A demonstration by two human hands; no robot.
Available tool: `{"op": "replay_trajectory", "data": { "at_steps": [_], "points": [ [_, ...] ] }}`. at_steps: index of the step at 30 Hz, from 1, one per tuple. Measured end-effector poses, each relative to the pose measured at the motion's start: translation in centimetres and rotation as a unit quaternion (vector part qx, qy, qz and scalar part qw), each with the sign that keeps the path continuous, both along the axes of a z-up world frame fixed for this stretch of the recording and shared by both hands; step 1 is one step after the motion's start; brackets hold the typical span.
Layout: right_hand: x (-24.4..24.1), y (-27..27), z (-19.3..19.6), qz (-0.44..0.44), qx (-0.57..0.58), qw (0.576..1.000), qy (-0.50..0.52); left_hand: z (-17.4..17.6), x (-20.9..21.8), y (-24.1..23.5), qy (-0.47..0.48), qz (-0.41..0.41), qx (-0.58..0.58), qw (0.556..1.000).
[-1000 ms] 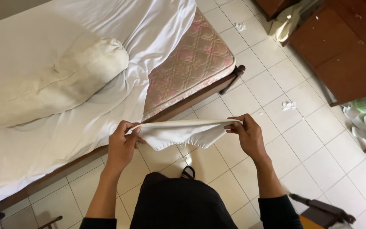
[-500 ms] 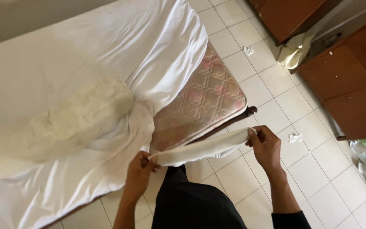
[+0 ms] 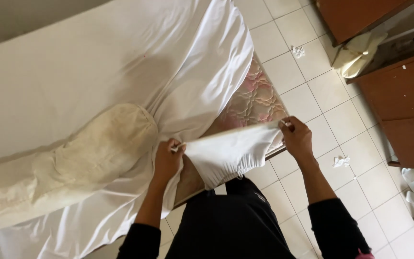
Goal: Making beds in a hotel room.
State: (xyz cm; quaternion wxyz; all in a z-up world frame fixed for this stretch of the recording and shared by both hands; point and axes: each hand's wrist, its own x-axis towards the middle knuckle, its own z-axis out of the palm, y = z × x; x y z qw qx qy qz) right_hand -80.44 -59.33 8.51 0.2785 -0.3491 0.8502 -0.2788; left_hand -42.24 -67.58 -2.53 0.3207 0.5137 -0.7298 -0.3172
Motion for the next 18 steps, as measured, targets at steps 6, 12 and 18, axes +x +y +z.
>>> {"op": "replay_trajectory", "data": {
  "at_steps": [6,12,18],
  "points": [
    [-3.4,-7.6,-5.5,0.000,-0.086,0.969,-0.231,4.4,-2.3,-6.1,0.068,0.106,0.329,0.936],
    [-4.4,-14.5,-6.0,0.014,-0.096,0.952,-0.290,3.3,-3.1,-9.6,0.233,0.191,0.301,0.905],
    [-5.2,-13.4,-9.7,-0.022,-0.075,0.938,-0.338,3.0,-4.9,-6.4,0.210,0.310,0.290,0.881]
  ]
}}
